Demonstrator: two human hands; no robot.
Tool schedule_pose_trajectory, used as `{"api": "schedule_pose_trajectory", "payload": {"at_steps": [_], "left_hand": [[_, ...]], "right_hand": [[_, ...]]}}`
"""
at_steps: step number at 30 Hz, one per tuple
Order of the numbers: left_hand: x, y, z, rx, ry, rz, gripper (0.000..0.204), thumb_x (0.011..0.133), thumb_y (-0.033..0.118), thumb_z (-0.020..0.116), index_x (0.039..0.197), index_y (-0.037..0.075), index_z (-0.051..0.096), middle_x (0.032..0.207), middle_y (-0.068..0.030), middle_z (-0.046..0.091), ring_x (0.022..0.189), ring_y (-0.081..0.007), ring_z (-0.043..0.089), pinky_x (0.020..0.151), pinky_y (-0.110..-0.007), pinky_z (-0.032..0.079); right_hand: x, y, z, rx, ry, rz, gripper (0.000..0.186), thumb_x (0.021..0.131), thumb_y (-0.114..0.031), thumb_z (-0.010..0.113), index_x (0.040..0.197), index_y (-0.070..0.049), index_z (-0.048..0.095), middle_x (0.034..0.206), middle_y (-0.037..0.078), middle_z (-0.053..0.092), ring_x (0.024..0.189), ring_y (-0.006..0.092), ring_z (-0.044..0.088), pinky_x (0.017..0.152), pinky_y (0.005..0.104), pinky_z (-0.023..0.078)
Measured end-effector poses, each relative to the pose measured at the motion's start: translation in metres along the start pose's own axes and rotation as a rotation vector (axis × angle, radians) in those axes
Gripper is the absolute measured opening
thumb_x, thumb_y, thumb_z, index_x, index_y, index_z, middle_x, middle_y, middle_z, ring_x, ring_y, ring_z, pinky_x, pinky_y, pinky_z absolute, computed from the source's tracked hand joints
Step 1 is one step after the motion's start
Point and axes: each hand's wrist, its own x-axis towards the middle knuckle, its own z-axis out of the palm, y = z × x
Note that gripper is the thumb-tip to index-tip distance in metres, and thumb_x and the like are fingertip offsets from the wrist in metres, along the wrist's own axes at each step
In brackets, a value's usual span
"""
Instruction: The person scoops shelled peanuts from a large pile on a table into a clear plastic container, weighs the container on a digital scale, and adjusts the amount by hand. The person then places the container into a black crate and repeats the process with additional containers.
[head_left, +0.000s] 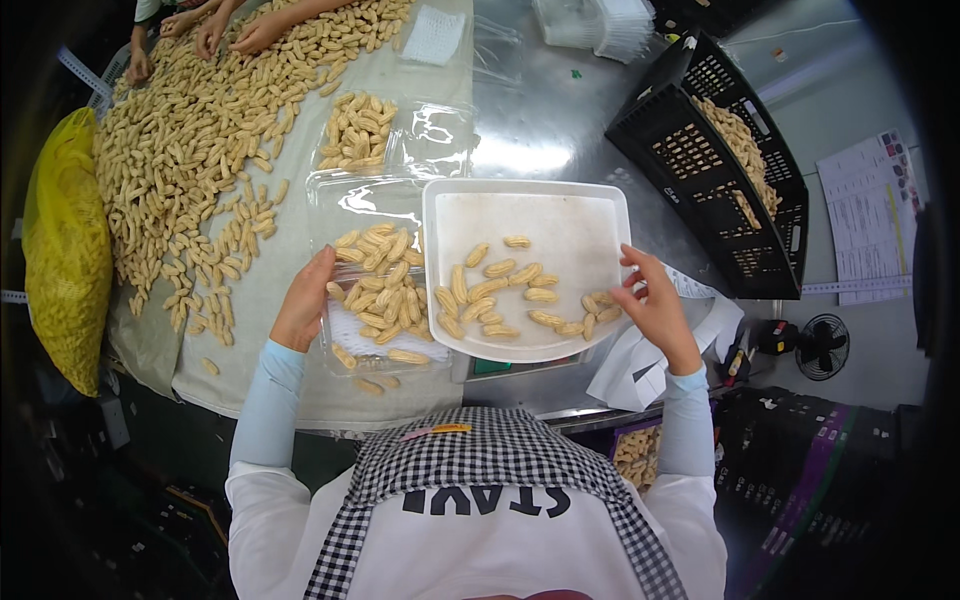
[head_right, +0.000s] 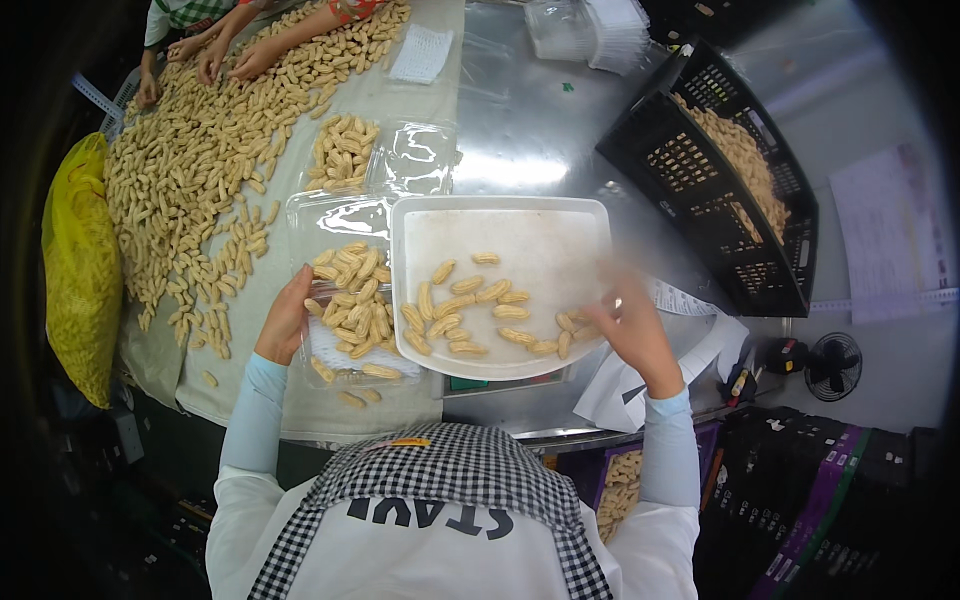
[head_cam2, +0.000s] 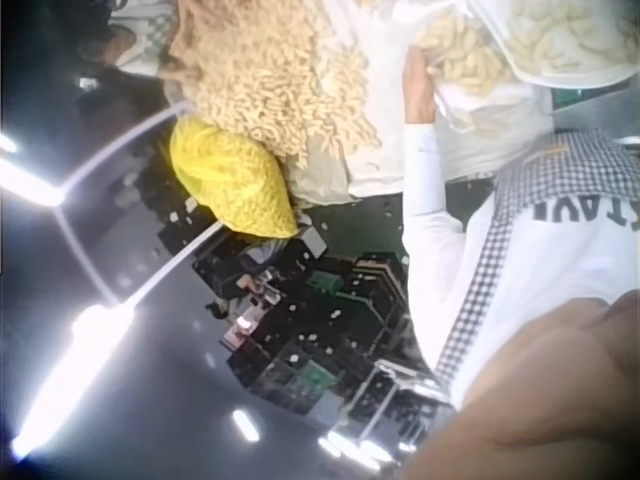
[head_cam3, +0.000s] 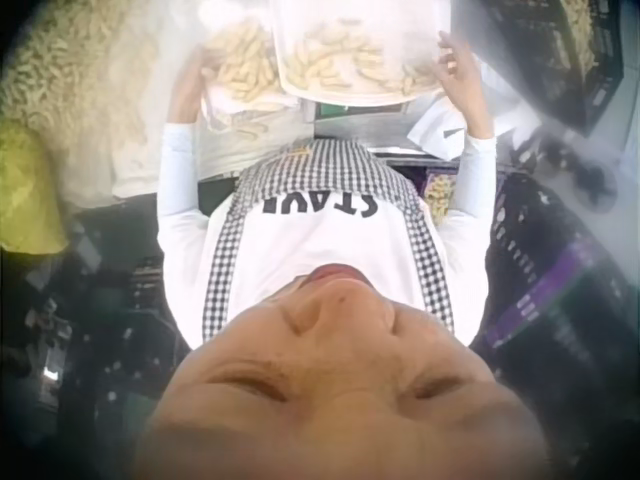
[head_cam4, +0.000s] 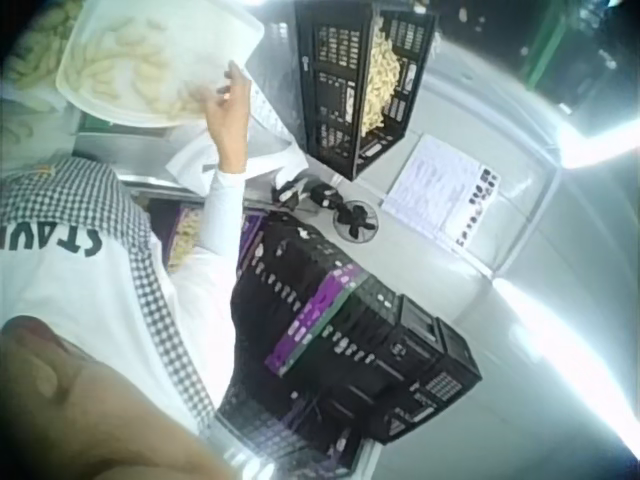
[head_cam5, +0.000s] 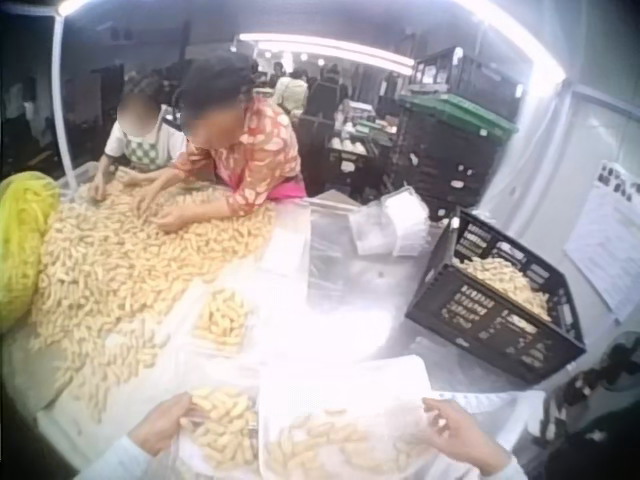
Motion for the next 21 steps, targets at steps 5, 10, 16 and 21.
{"api": "schedule_pose_trajectory", "payload": {"at_steps": [5, 10, 16, 21], "left_hand": [[0.001, -0.001, 0.006, -0.022, -0.020, -0.025, 0.044, 0.101, 0.035, 0.039, 0.123, -0.002, 0.049, 0.115, -0.0134, 0.060, 0.104, -0.0194, 0.060, 0.090, -0.032, 0.051], [0.001, -0.001, 0.011, -0.007, -0.021, -0.013, 0.043, 0.101, 0.035, 0.039, 0.124, -0.001, 0.050, 0.116, -0.0118, 0.060, 0.103, -0.0185, 0.059, 0.090, -0.032, 0.049], [0.002, -0.001, 0.009, 0.010, -0.025, -0.027, 0.042, 0.102, 0.034, 0.039, 0.124, 0.001, 0.050, 0.115, -0.0106, 0.060, 0.103, -0.0175, 0.059, 0.090, -0.032, 0.048], [0.003, 0.005, 0.019, -0.082, -0.041, -0.072, 0.041, 0.101, 0.034, 0.040, 0.122, 0.001, 0.051, 0.112, -0.0103, 0.061, 0.098, -0.0170, 0.060, 0.086, -0.031, 0.051]], "right_hand": [[-0.030, 0.002, 0.010, -0.176, -0.131, -0.110, 0.074, 0.069, -0.017, 0.080, 0.131, 0.000, 0.044, 0.117, 0.018, 0.052, 0.098, 0.0312, 0.055, 0.085, 0.0368, 0.047], [-0.026, -0.024, 0.051, -0.052, -0.220, -0.072, 0.069, 0.075, -0.010, 0.073, 0.134, 0.002, 0.040, 0.122, 0.019, 0.046, 0.105, 0.0337, 0.055, 0.090, 0.0355, 0.047], [-0.010, -0.067, 0.086, 0.039, -0.225, -0.141, 0.068, 0.077, -0.006, 0.069, 0.136, 0.002, 0.037, 0.123, 0.018, 0.044, 0.105, 0.0335, 0.055, 0.089, 0.0354, 0.048], [-0.001, -0.090, 0.108, 0.126, -0.267, -0.202, 0.066, 0.077, -0.005, 0.069, 0.135, 0.001, 0.038, 0.122, 0.017, 0.044, 0.096, 0.0306, 0.057, 0.084, 0.0350, 0.049]]}}
